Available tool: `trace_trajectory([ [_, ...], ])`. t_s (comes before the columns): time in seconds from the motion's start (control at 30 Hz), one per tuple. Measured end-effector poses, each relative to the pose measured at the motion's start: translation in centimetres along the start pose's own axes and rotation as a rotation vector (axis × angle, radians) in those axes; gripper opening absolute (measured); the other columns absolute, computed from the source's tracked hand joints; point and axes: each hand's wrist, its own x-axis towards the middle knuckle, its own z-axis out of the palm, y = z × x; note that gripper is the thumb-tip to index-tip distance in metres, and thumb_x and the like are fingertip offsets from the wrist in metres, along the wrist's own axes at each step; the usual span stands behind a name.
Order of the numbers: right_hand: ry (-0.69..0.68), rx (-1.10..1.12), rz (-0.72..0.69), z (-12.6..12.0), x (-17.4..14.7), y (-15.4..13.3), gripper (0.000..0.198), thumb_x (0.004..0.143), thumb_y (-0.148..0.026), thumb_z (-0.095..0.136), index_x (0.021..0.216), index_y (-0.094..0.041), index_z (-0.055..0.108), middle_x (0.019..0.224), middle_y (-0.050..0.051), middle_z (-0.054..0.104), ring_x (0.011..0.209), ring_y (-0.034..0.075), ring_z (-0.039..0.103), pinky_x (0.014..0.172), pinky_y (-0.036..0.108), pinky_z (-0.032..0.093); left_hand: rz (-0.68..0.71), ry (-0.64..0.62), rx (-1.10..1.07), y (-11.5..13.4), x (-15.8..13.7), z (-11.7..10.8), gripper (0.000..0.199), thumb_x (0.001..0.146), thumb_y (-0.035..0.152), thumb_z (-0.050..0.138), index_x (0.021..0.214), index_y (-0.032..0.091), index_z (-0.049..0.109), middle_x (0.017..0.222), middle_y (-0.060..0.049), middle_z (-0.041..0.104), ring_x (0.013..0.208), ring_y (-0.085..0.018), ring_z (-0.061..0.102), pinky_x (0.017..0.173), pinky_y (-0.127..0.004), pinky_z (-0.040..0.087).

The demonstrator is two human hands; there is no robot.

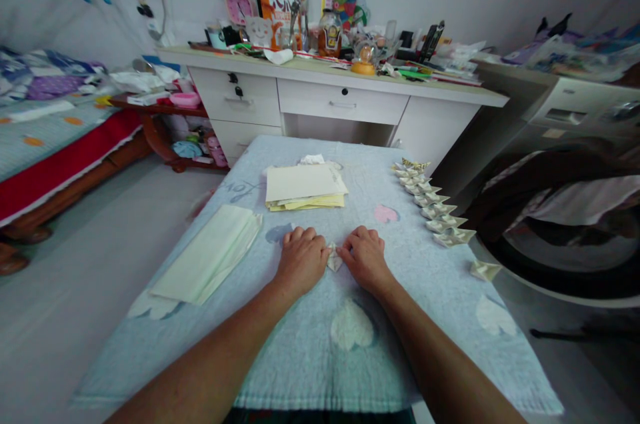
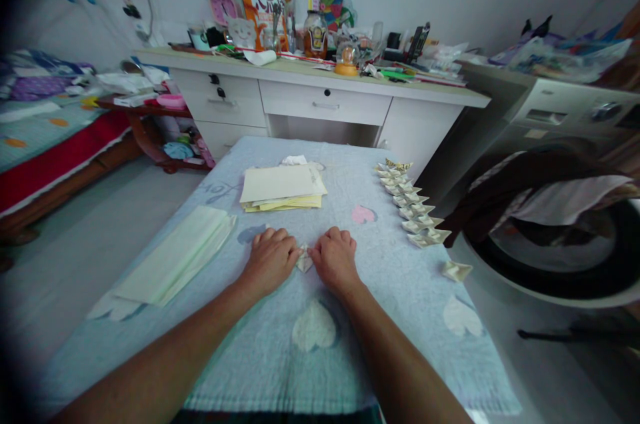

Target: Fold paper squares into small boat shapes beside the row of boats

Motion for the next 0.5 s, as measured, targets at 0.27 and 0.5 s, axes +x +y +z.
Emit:
trace_trajectory([
  [0.27, 0.012, -0.023, 0.038, -0.1, -0.1, -0.4, 0.019, 0.085, -0.039, 0.060, 0.079, -0.021, 0.063, 0.099, 0.006, 0.054, 0.096, 0.024, 0.044, 0.078, 0.035, 0.030, -0.022, 0.044, -0.152, -0.5, 0.1, 0.3, 0.015, 0.084, 0.029, 0.058, 0.098, 0.024, 0.062, 0.098, -0.004, 0.060, 0.097, -0.025, 0.046, 0.083, -0.040, 0.032],
  [0.5, 0.022, 0.014, 0.036, -0.3, 0.0, 0.3, 0.018, 0.084, -0.038, 0.061, 0.077, -0.021, 0.063, 0.098, 0.006, 0.054, 0.095, 0.024, 0.044, 0.077, 0.034, 0.030, 0.162, 0.001, -0.325, -1.6, 0.8, 0.9, 0.028, 0.087, 0.019, 0.052, 0.103, 0.033, 0.070, 0.097, -0.002, 0.060, 0.096, -0.021, 0.046, 0.085, -0.037, 0.034],
])
